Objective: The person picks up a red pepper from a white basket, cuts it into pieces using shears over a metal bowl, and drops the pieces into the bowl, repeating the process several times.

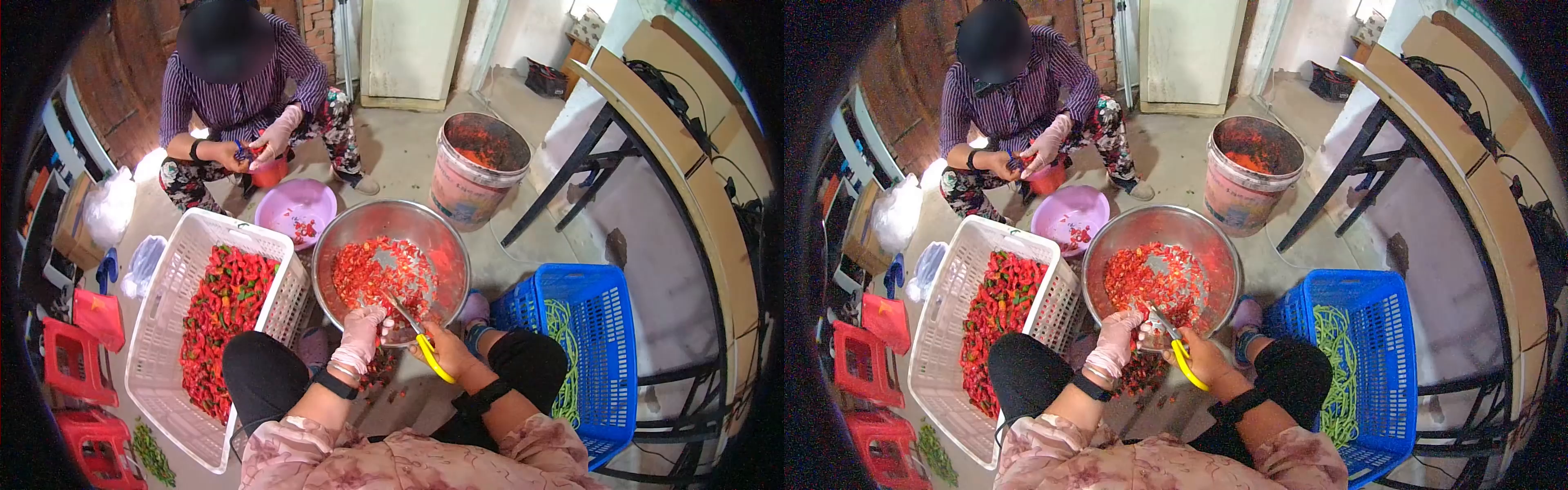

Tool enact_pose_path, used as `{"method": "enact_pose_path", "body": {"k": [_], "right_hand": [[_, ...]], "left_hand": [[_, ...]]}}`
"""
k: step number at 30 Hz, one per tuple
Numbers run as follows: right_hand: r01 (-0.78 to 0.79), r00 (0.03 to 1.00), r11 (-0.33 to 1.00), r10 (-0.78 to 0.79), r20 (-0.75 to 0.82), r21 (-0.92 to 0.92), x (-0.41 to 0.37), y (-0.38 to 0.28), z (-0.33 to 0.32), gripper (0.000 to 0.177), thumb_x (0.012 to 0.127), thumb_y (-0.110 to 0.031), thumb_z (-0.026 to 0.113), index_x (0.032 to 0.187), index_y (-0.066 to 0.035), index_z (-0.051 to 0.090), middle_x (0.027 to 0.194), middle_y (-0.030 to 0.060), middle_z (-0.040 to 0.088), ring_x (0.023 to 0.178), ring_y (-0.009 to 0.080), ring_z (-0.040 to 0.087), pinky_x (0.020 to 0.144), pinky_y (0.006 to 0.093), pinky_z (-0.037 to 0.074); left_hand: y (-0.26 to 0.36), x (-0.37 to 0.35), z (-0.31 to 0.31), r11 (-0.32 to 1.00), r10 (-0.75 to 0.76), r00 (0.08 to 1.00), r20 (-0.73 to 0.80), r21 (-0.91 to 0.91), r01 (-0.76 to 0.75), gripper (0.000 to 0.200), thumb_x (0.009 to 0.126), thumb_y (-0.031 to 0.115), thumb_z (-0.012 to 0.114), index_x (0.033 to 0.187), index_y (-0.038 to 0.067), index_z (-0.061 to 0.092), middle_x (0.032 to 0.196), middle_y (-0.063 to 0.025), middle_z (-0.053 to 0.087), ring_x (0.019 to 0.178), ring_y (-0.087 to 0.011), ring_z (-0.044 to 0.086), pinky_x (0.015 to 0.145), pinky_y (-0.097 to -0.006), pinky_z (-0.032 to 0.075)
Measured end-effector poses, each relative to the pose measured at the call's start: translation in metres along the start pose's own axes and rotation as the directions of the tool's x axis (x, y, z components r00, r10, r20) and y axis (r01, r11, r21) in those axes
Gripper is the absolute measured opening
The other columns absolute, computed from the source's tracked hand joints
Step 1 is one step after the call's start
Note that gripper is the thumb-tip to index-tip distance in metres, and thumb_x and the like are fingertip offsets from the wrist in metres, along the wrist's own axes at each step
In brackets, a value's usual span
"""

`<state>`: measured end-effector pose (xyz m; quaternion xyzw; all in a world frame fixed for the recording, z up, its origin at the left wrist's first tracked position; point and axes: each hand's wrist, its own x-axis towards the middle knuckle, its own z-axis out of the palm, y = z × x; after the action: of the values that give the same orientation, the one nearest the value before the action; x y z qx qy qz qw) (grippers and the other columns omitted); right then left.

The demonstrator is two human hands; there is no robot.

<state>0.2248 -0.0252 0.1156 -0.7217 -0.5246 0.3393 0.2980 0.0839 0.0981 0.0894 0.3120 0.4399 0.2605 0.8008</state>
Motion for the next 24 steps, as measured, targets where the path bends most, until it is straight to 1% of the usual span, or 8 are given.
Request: {"method": "enact_pose_path", "body": {"k": [3,5,8,12,14,19,20,24], "right_hand": [[0.034,0.999,0.999,-0.032,0.036,-0.037,0.001,0.000,-0.002,0.057,0.073,-0.038,0.066,0.111,-0.001,0.046,0.095,0.0214,0.055,0.081,0.0327,0.058,0.069,0.0370,0.046],[0.129,0.989,0.987,-0.135,-0.052,-0.097,0.001,0.008,0.002,0.056,0.072,-0.038,0.067,0.110,-0.002,0.047,0.088,0.0208,0.057,0.078,0.0318,0.059,0.066,0.0373,0.046],[0.079,0.996,0.980,-0.085,-0.024,-0.181,0.000,0.010,-0.001,0.054,0.072,-0.043,0.065,0.105,-0.004,0.049,0.079,0.0188,0.059,0.074,0.0355,0.059,0.063,0.0408,0.045],[-0.005,1.000,0.990,0.007,0.013,-0.143,0.000,0.006,-0.003,0.052,0.071,-0.040,0.066,0.104,-0.004,0.049,0.078,0.0196,0.059,0.075,0.0343,0.059,0.063,0.0396,0.045],[0.134,0.989,0.990,-0.130,-0.068,0.050,0.000,0.010,0.000,0.050,0.073,-0.038,0.065,0.104,-0.003,0.048,0.080,0.0203,0.059,0.074,0.0351,0.058,0.063,0.0394,0.045],[0.105,0.994,0.994,-0.107,-0.025,-0.043,0.002,0.009,0.000,0.056,0.074,-0.034,0.066,0.112,0.000,0.043,0.089,0.0216,0.055,0.083,0.0306,0.057,0.070,0.0362,0.046],[0.117,0.993,0.991,-0.116,0.014,-0.063,0.002,0.012,0.001,0.056,0.074,-0.034,0.065,0.112,0.000,0.042,0.091,0.0220,0.054,0.085,0.0308,0.057,0.071,0.0361,0.045],[0.152,0.987,0.979,-0.157,-0.025,-0.138,-0.003,-0.006,-0.002,0.053,0.074,-0.034,0.066,0.109,-0.001,0.044,0.087,0.0207,0.055,0.080,0.0316,0.057,0.069,0.0358,0.046]], "left_hand": [[0.003,-0.003,0.000,0.996,0.000,1.000,0.031,0.088,-0.003,0.007,0.082,0.009,0.054,0.078,0.003,0.056,0.062,-0.0055,0.057,0.046,-0.0109,0.047,0.039,-0.0234,0.038],[0.003,-0.003,0.000,0.991,-0.015,0.998,0.054,0.133,0.008,0.006,0.081,0.008,0.054,0.077,0.003,0.056,0.063,-0.0055,0.057,0.047,-0.0107,0.047,0.039,-0.0230,0.038],[0.002,-0.002,-0.001,0.993,-0.023,0.998,0.050,0.121,0.017,0.008,0.080,0.005,0.053,0.077,0.001,0.059,0.063,-0.0060,0.058,0.047,-0.0121,0.049,0.040,-0.0230,0.037],[0.002,-0.002,-0.002,0.998,0.006,1.000,0.031,0.067,-0.008,0.008,0.081,0.007,0.054,0.075,0.002,0.056,0.065,-0.0062,0.058,0.049,-0.0105,0.048,0.040,-0.0227,0.037],[0.005,-0.002,-0.002,0.999,0.006,1.000,0.022,0.047,-0.007,0.008,0.082,0.007,0.054,0.076,0.002,0.056,0.066,-0.0066,0.058,0.049,-0.0106,0.048,0.040,-0.0227,0.037],[0.005,0.001,-0.004,0.991,-0.042,0.998,0.045,-0.127,0.047,0.007,0.083,0.007,0.051,0.084,0.001,0.056,0.072,-0.0081,0.060,0.051,-0.0110,0.048,0.044,-0.0235,0.038],[0.005,0.000,-0.004,0.991,-0.041,0.998,0.045,-0.127,0.047,0.007,0.083,0.007,0.051,0.084,0.001,0.056,0.072,-0.0081,0.060,0.051,-0.0110,0.048,0.044,-0.0235,0.038],[0.006,-0.005,0.000,0.994,-0.007,0.991,0.130,-0.109,0.021,0.009,0.084,0.007,0.050,0.086,0.000,0.056,0.073,-0.0083,0.061,0.052,-0.0110,0.048,0.043,-0.0237,0.038]]}}
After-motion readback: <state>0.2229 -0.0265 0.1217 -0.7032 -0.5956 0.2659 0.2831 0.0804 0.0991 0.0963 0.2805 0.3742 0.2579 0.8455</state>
